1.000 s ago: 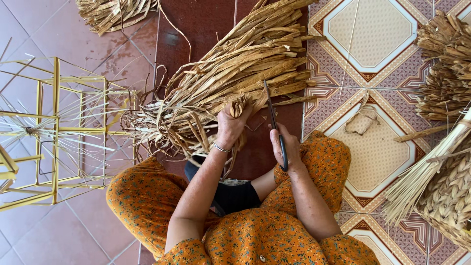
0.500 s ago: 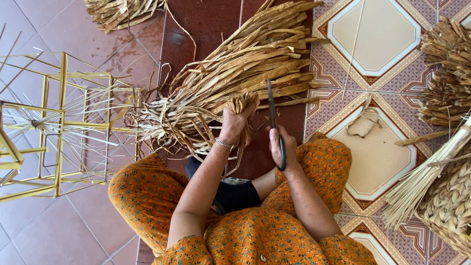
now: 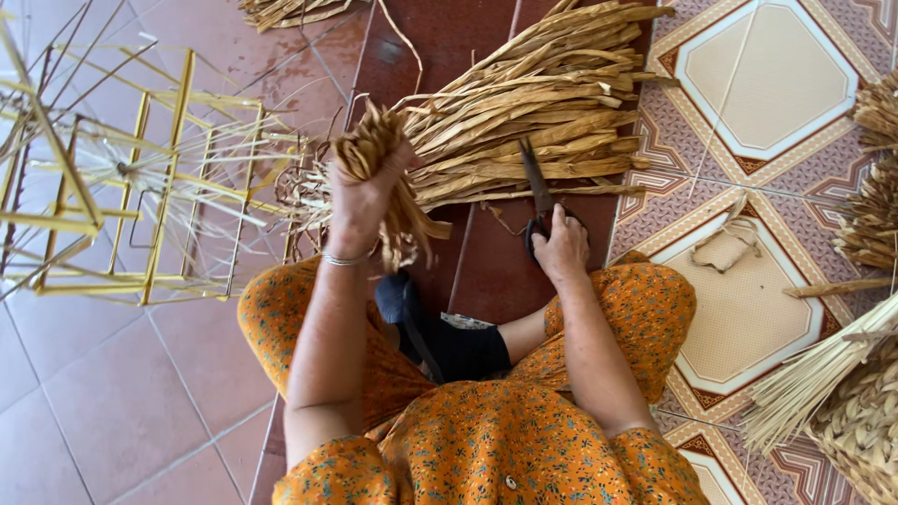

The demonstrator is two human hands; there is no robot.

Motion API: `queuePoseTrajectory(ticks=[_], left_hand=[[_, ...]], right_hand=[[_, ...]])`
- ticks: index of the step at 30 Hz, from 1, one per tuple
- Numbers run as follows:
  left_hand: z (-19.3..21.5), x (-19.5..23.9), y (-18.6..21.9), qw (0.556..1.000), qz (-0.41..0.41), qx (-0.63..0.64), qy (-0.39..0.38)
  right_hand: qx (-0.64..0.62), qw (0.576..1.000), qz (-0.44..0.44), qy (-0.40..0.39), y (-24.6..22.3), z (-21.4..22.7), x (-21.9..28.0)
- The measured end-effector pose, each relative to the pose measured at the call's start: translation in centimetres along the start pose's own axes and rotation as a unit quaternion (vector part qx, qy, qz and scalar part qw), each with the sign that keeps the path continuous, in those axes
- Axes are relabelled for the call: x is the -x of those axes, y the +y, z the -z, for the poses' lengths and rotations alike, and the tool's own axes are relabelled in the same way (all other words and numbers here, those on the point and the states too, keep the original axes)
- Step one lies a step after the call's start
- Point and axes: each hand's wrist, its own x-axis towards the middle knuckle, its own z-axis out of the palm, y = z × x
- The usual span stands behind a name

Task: The person sits on the floor and uses shears to trim the ends of a bundle of dried plant material. They repeatedly adjust the bundle and cut the ends to even them out, with cut pieces falling onto the floor.

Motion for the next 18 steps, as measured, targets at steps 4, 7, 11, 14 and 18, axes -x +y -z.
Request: queuePoseTrajectory(ticks=[4,7,11,14,18], left_hand=[[3.6,0.5,6.7,0.997,-0.062,-0.023,0.038],[6.5,0.5,11.2,0.992,-0.085,-0.041,0.082],[9.9,2.0,16.1,0.982,-0.142,-0.057,0.114],[13.2,3.2,19.0,0.976,-0.146,-0.062,0.149],[18.3,4.7,20.8,0.972,-0.125,-0.018,0.197]], right_hand=[[0.002,0.999,-0.010,-0.046,-1.2,1.8,1.0],[-0.039,0.986,0.160,0.005,-3.9,2.0,1.3],[0.037,0.951,0.307,0.018,-8.9,-0.4,-0.6],[0.087,0.936,0.340,-0.034,-12.3,-3.2,-3.0],[0.175,0.884,0.432,-0.036,-14.4,-6.9,-5.4]])
